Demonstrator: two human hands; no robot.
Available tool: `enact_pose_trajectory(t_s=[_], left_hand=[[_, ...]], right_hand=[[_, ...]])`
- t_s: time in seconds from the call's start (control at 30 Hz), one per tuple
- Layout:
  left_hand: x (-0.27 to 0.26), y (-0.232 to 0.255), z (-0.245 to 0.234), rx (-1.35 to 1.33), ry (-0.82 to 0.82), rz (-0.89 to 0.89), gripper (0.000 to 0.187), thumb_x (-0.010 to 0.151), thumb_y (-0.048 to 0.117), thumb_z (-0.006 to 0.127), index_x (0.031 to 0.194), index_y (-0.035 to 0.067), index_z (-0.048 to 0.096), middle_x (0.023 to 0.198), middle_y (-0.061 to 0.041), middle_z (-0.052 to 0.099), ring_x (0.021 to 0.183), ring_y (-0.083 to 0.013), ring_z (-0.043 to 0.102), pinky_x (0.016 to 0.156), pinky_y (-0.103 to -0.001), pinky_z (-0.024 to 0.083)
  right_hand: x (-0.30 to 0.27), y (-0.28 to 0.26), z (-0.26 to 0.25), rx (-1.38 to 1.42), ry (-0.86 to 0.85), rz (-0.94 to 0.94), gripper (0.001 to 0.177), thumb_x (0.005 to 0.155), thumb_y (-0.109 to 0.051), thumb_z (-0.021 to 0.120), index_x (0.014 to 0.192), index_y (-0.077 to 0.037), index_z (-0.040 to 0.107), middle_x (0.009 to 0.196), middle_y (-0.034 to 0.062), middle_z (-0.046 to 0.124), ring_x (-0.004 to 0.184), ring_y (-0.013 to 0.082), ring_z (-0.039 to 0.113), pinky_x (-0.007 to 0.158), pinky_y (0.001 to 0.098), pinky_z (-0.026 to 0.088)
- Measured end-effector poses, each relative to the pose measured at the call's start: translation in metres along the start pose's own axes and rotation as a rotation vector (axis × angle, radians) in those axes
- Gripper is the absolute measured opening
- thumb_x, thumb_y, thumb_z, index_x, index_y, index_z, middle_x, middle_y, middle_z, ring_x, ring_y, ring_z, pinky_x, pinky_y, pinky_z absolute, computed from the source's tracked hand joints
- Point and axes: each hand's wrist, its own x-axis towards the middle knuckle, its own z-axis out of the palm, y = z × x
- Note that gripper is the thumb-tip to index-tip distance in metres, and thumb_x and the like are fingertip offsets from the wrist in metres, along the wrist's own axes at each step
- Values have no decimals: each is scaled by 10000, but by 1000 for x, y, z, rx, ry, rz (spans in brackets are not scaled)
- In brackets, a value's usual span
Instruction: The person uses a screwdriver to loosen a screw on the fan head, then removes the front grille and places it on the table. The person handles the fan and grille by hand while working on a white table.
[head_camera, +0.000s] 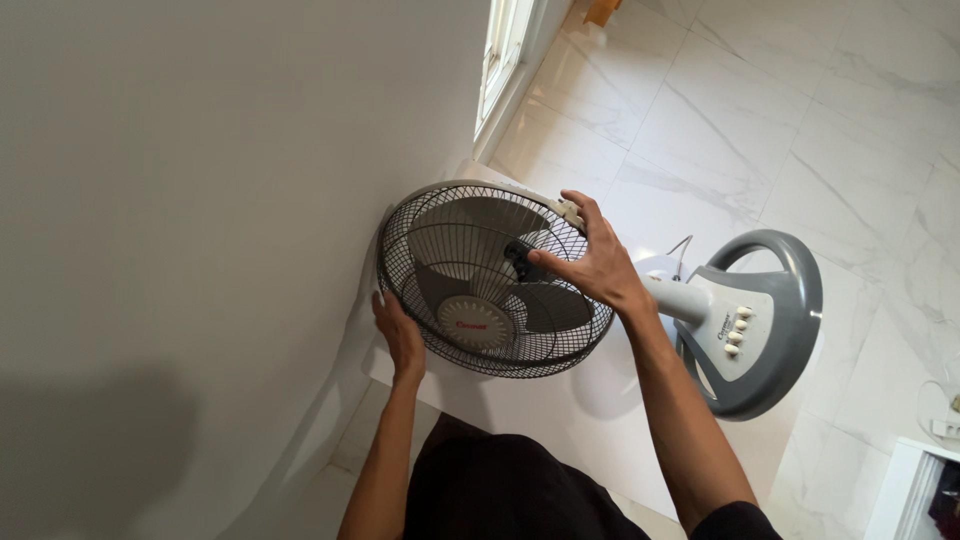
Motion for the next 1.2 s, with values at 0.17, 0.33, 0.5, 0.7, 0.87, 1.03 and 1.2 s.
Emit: enact_pose_trajectory(t_s=[0.17, 0.33, 0.5, 0.7, 0.87, 1.03, 1.2], left_hand=[[-38, 25, 18, 256, 110, 738, 787, 1056, 499, 446, 1620, 32, 157, 1647, -280, 172, 1543, -455, 200, 1240, -597, 223], [-73, 37, 31, 429, 73, 1073, 767, 1001, 390, 572, 1608, 39, 261, 1662, -261, 186, 1564, -441, 171, 1254, -647, 194], [-102, 38, 39, 489, -56, 1255, 775, 953, 337, 643, 1588, 57, 299, 1653, -236, 215, 1573, -442, 144, 1270, -637, 185], [-129, 23, 52, 568, -123, 1356, 760, 905, 312, 680, 1555, 80, 363, 1626, -198, 274, 1554, -434, 186, 1261, -639, 197], [-163, -7, 67, 590, -234, 1407, 703, 915, 281, 700, 1527, 78, 421, 1610, -189, 311, 1542, -429, 216, 1250, -614, 224], [-202, -50, 94, 659, -344, 1436, 647, 924, 275, 704, 1502, 89, 480, 1600, -167, 355, 1534, -406, 241, 1234, -593, 255], [-232, -92, 110, 749, -462, 1306, 683, 880, 276, 704, 1491, 69, 481, 1584, -167, 373, 1504, -417, 261, 1202, -600, 264]], right_hand=[[-15, 5, 1, 16, 39, 16, 1146, 667, -766, 731, 1533, -107, 374, 1474, 283, 506, 1378, 445, 497, 1116, 622, 403], [-37, 5, -1, 33, 78, 53, 1154, 669, -726, 753, 1557, -108, 349, 1533, 266, 440, 1396, 433, 470, 1129, 596, 394], [-72, 11, -1, -9, 202, -36, 1113, 738, -675, 776, 1568, -82, 333, 1586, 244, 417, 1470, 422, 398, 1197, 555, 348], [-140, 33, 5, -62, 369, -89, 977, 804, -494, 829, 1531, -18, 381, 1561, 250, 425, 1450, 410, 412, 1176, 509, 364], [-207, 68, 18, -54, 567, -209, 395, 907, -226, 796, 1211, -44, 621, 1217, 135, 664, 1132, 313, 648, 987, 417, 524], [-269, 114, 28, -39, 614, -119, 227, 898, -143, 764, 1084, -52, 672, 1044, 88, 707, 926, 256, 673, 830, 375, 551], [-321, 166, 37, -56, 568, 103, 259, 878, -167, 745, 1093, -40, 675, 1040, 94, 702, 888, 254, 670, 794, 372, 561]])
